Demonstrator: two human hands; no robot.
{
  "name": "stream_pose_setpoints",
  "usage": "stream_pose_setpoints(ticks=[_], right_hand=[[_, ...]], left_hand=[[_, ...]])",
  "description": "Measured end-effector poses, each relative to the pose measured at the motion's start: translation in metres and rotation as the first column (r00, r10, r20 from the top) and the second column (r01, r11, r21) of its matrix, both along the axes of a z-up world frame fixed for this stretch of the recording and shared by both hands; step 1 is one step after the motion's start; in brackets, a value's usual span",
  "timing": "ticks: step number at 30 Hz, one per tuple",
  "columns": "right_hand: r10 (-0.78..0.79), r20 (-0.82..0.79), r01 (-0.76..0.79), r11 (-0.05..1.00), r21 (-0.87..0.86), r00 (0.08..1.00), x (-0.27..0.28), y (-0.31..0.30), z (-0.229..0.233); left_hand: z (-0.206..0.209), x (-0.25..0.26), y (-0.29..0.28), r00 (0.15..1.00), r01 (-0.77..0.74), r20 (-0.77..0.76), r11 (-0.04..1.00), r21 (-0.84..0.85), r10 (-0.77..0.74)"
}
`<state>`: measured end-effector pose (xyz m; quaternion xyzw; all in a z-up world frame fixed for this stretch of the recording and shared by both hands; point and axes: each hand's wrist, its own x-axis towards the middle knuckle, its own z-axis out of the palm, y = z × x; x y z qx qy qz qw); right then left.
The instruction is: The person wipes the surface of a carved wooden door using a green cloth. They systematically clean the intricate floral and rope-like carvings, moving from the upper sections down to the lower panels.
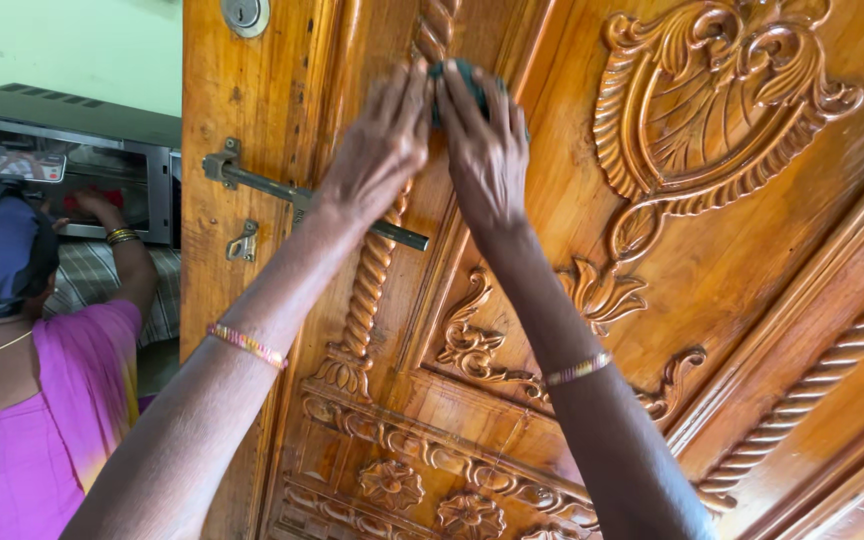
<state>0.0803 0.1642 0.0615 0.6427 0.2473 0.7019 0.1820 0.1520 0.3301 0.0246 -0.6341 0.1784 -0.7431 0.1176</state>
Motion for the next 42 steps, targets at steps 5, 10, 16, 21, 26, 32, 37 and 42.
stream_pose_setpoints(ticks=[5, 10, 16, 21, 26, 32, 37, 42], right_hand=[[0.064, -0.002, -0.064, 0.998, 0.013, 0.998, 0.009, 0.007, 0.037], [0.052, -0.041, -0.045, 0.987, 0.154, 0.998, 0.002, 0.033, -0.038], [-0.001, -0.022, 0.001, 1.000, -0.017, 1.000, 0.040, 0.068, -0.002], [0.012, 0.152, 0.011, 0.988, -0.155, 0.988, 0.036, 0.042, 0.055], [0.080, -0.020, -0.082, 0.987, -0.141, 0.997, -0.017, -0.004, 0.039], [0.059, -0.017, -0.060, 0.996, -0.066, 0.998, -0.061, -0.036, 0.037], [-0.006, -0.007, 0.005, 0.994, -0.112, 1.000, -0.088, -0.077, 0.020], [0.019, -0.122, -0.024, 0.999, -0.042, 0.992, -0.068, -0.086, -0.028]], left_hand=[[0.035, -0.002, -0.002, 0.987, 0.156, -0.021, 0.972, -0.177, -0.162], [-0.023, -0.014, 0.008, 0.964, 0.154, -0.201, 0.982, -0.114, -0.174], [-0.003, 0.004, 0.055, 0.973, 0.100, -0.187, 0.975, -0.198, -0.138], [0.044, 0.024, 0.031, 0.955, 0.217, -0.140, 0.940, -0.262, -0.260], [0.031, -0.001, -0.011, 0.942, 0.318, -0.026, 0.917, -0.242, -0.334], [0.026, -0.041, -0.067, 0.915, 0.364, -0.134, 0.922, -0.134, -0.380], [0.034, -0.058, -0.094, 0.831, 0.524, -0.154, 0.846, -0.100, -0.534], [-0.023, -0.072, -0.084, 0.989, 0.097, -0.119, 0.990, 0.099, -0.085]])
